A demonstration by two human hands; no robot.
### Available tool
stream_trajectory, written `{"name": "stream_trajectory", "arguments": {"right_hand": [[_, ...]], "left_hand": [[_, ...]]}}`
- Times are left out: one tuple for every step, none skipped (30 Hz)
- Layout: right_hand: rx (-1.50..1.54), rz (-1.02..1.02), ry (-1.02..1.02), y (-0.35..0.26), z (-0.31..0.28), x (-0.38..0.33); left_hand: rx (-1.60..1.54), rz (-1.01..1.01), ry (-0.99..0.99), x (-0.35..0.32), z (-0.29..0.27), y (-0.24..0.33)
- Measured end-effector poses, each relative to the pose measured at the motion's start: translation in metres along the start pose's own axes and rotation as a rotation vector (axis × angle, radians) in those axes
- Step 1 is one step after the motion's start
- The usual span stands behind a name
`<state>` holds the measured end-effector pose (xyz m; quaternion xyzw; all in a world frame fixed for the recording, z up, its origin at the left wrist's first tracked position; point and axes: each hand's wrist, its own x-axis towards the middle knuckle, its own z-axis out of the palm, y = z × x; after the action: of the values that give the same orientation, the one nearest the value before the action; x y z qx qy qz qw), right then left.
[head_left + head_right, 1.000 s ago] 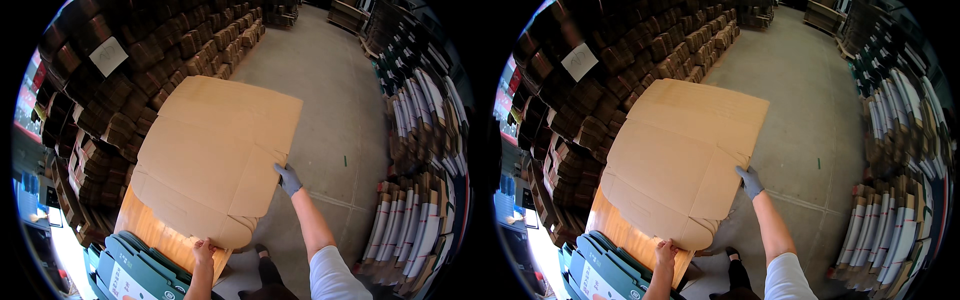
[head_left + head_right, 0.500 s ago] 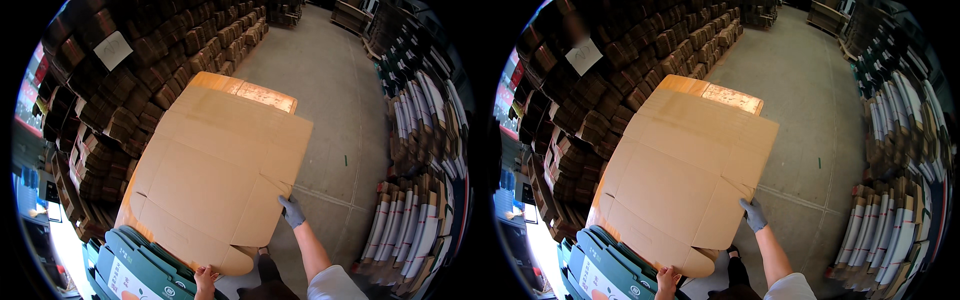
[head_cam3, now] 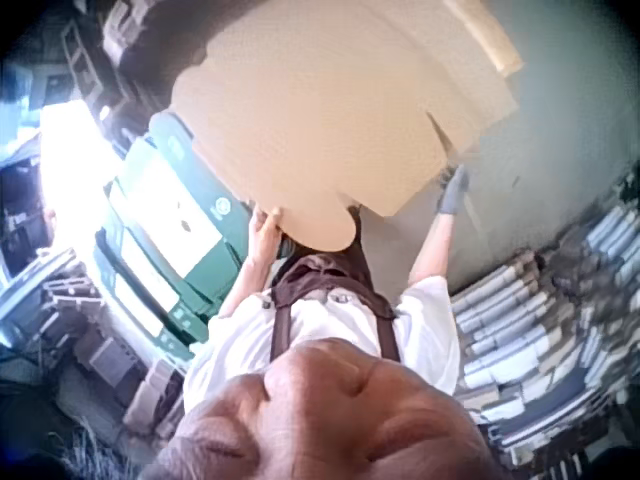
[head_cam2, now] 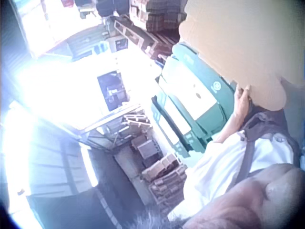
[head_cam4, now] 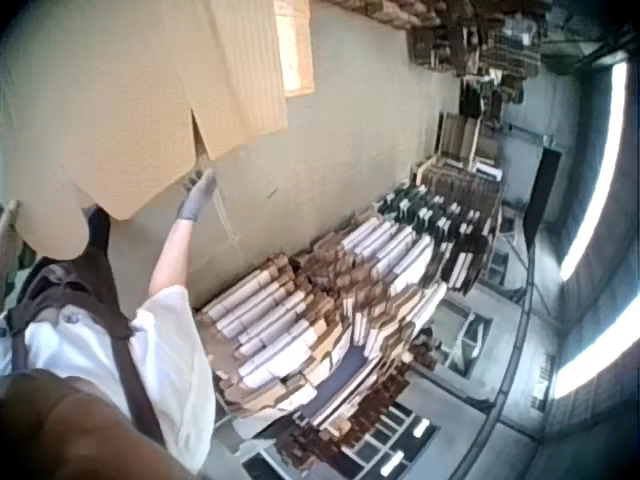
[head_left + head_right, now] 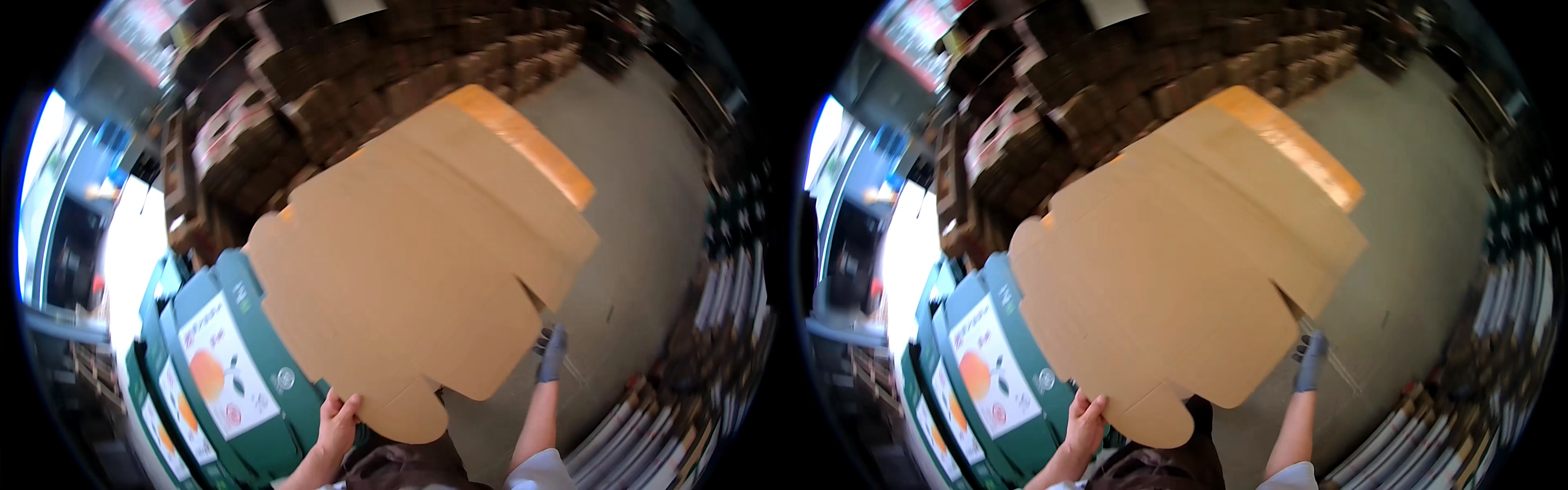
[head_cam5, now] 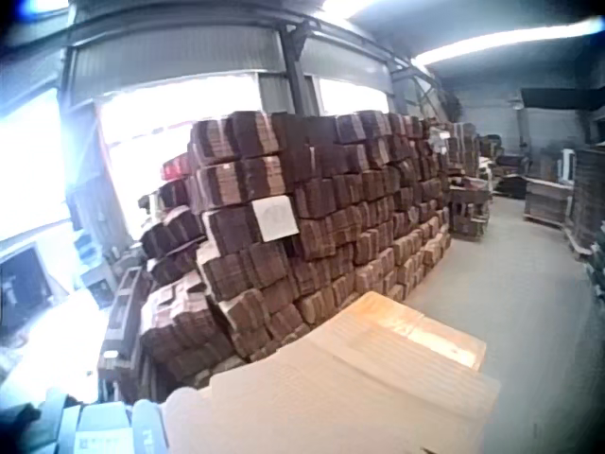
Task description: The person repeatedly folds flat green cardboard sheets into pear-branded boxes and stacks them. The task involves folding flaps and aligning edges to form the box shape, then placing each completed box onto a growing stack.
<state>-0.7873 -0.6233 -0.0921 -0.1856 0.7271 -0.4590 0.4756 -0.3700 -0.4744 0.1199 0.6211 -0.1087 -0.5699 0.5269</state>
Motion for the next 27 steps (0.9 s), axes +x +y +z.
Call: {"name": "stream_trajectory", "arguments": {"right_hand": [[0.126, 0.062, -0.053, -0.023, 0.009, -0.017], [0.288, 0.117, -0.155, -0.051, 0.025, -0.034], [0.444, 0.188, -0.246, -0.074, 0.039, -0.059], [0.489, 0.205, -0.295, -0.077, 0.043, -0.060], [0.529, 0.234, -0.349, -0.078, 0.050, -0.062], [0.456, 0.204, -0.362, -0.059, 0.027, -0.034], [0.379, 0.177, -0.381, -0.054, 0.017, -0.011], [0.335, 0.128, -0.428, -0.065, 0.030, -0.014], [0.291, 0.080, -0.473, -0.083, 0.040, -0.022], [0.257, 0.032, -0.519, -0.104, 0.050, -0.030], [0.218, -0.038, -0.533, -0.131, 0.066, -0.040], [0.173, -0.116, -0.539, -0.168, 0.083, -0.054], [0.169, -0.216, -0.586, -0.210, 0.100, -0.074], [0.171, -0.319, -0.630, -0.253, 0.119, -0.108], [0.226, -0.297, -0.820, -0.292, 0.152, -0.178], [0.284, -0.257, -1.013, -0.320, 0.186, -0.252], [-0.019, -0.772, -0.933, -0.357, 0.197, -0.297], [-0.322, -1.273, -0.795, -0.391, 0.210, -0.334], [-0.451, -1.622, -0.699, -0.407, 0.232, -0.389], [-0.649, -2.067, -0.345, -0.412, 0.245, -0.471], [-0.469, -2.039, -0.552, -0.408, 0.265, -0.541], [-0.331, -1.630, -0.856, -0.397, 0.278, -0.593], [-0.079, -1.147, -1.068, -0.373, 0.308, -0.634], [-0.188, -1.294, -1.088, -0.328, 0.318, -0.706], [-0.235, -1.347, -1.107, -0.293, 0.327, -0.732], [-0.500, -1.576, -1.300, -0.258, 0.336, -0.758], [-0.581, -2.053, -1.260, -0.207, 0.350, -0.774]], "left_hand": [[0.009, 0.002, 0.021, -0.016, -0.008, 0.003], [0.013, 0.014, 0.020, -0.025, -0.012, 0.006], [0.021, 0.015, 0.016, -0.037, -0.020, 0.008], [0.013, 0.003, -0.017, -0.044, -0.025, 0.010], [0.003, -0.004, -0.047, -0.051, -0.033, 0.013], [-0.010, -0.010, -0.096, -0.056, -0.037, 0.017], [-0.049, 0.040, -0.125, -0.060, -0.041, 0.021], [-0.081, 0.093, -0.129, -0.065, -0.051, 0.028], [-0.112, 0.144, -0.131, -0.071, -0.060, 0.033], [-0.177, 0.187, -0.138, -0.075, -0.071, 0.035], [-0.239, 0.233, -0.165, -0.072, -0.090, 0.036], [-0.309, 0.276, -0.200, -0.073, -0.109, 0.033], [-0.408, 0.277, -0.215, -0.078, -0.123, 0.029], [-0.505, 0.280, -0.240, -0.082, -0.139, 0.029], [-0.592, 0.281, -0.249, -0.085, -0.156, 0.028], [-0.673, 0.296, -0.291, -0.085, -0.177, 0.018], [-0.765, 0.303, -0.380, -0.085, -0.193, 0.006], [-0.795, 0.284, -0.427, -0.086, -0.201, 0.002], [-0.690, 0.205, -0.488, -0.082, -0.218, -0.004], [-0.584, 0.133, -0.550, -0.076, -0.232, -0.010], [-0.466, 0.045, -0.611, -0.079, -0.245, -0.015], [-0.195, 0.101, -0.493, -0.093, -0.258, -0.005], [-0.167, 0.189, -0.336, -0.104, -0.293, -0.010], [-0.143, 0.287, -0.217, -0.114, -0.326, -0.014], [-0.254, 0.316, -0.157, -0.119, -0.351, -0.006], [-0.351, 0.404, -0.076, -0.135, -0.383, 0.005], [-0.434, 0.468, 0.064, -0.159, -0.417, 0.017]]}}
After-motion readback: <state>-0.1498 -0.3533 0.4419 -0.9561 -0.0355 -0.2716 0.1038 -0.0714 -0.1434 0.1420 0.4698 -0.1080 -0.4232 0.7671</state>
